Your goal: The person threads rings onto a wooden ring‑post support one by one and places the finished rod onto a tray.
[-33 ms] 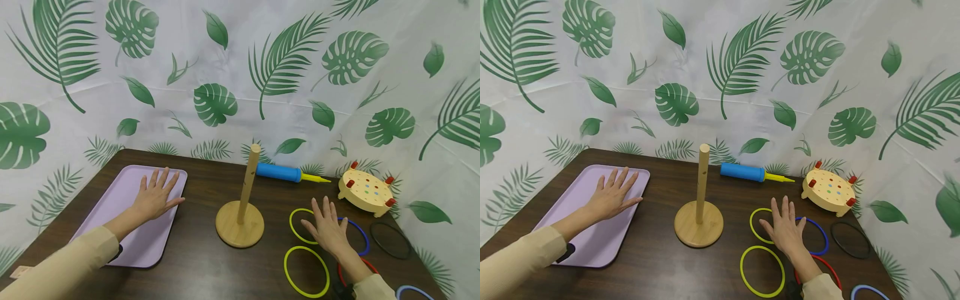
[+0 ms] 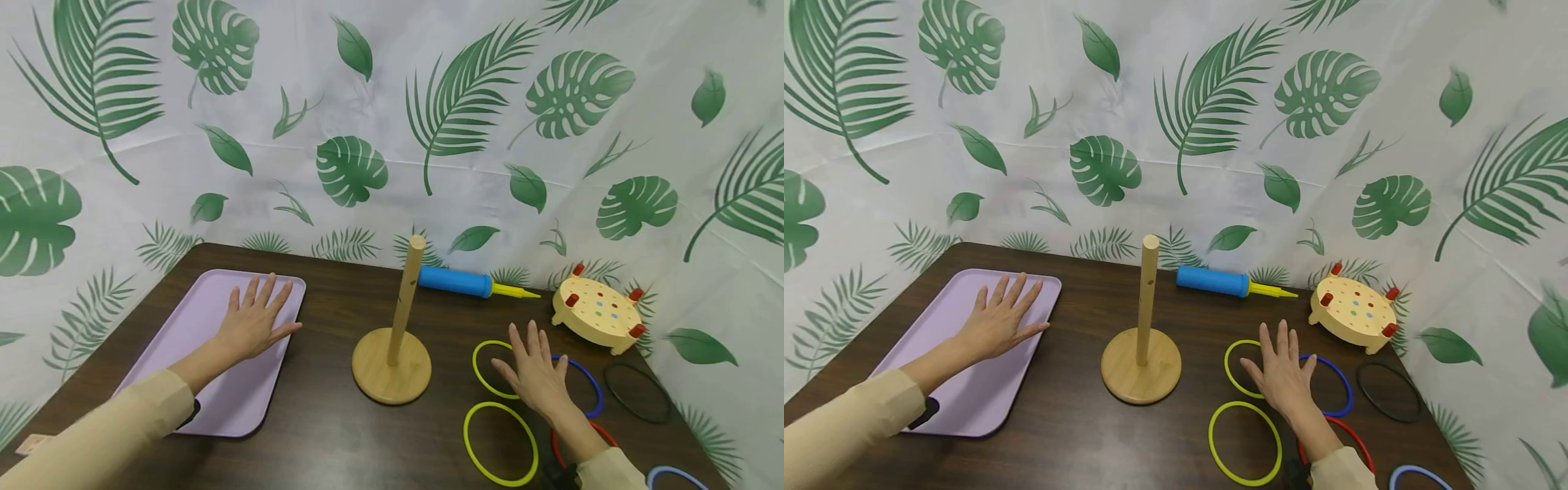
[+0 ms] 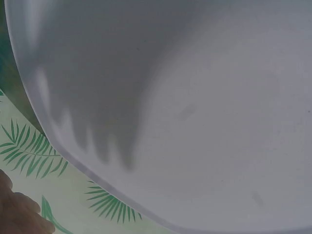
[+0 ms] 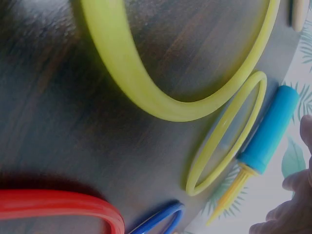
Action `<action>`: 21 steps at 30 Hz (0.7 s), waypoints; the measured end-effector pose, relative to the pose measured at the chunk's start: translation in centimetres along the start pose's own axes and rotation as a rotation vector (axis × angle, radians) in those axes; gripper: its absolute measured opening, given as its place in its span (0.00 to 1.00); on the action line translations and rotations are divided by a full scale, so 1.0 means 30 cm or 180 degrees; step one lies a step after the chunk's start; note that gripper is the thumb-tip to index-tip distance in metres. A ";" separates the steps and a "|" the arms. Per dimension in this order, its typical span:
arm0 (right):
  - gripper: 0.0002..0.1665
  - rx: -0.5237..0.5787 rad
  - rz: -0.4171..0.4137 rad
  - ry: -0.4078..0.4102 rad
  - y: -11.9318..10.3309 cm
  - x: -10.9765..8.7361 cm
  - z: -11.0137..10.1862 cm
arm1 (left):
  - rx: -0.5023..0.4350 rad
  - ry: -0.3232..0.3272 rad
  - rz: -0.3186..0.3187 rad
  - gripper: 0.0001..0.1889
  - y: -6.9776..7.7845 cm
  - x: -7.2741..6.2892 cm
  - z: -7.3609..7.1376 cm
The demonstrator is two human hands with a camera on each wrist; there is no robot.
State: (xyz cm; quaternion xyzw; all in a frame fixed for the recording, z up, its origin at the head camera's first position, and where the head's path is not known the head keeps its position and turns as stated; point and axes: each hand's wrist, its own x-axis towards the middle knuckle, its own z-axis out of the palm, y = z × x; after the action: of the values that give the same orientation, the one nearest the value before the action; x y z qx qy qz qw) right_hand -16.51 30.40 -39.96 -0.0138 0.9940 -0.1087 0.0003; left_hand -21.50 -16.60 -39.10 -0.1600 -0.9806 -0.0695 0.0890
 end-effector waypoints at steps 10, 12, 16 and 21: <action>0.47 0.0000 -0.0006 0.0076 0.011 -0.015 -0.013 | 0.0019 0.0020 0.0074 0.39 0.003 0.002 0.010; 0.46 0.0026 -0.0027 0.0112 0.015 -0.018 -0.019 | -0.0031 0.0060 0.0125 0.40 0.005 0.001 0.011; 0.44 0.0110 -0.0108 0.0228 0.024 -0.028 -0.036 | -0.0380 0.0035 0.0277 0.41 0.017 0.002 0.010; 0.40 0.0115 -0.0336 0.0500 0.036 -0.053 -0.068 | -0.1008 -0.0065 0.0567 0.46 0.047 0.005 0.017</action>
State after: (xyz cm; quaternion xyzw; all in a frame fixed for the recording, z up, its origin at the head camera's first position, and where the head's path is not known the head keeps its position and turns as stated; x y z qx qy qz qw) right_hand -14.95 31.93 -38.19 -0.0576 0.9867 -0.1273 -0.0831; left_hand -21.25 -15.14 -39.42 -0.2589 -0.9402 -0.2133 0.0585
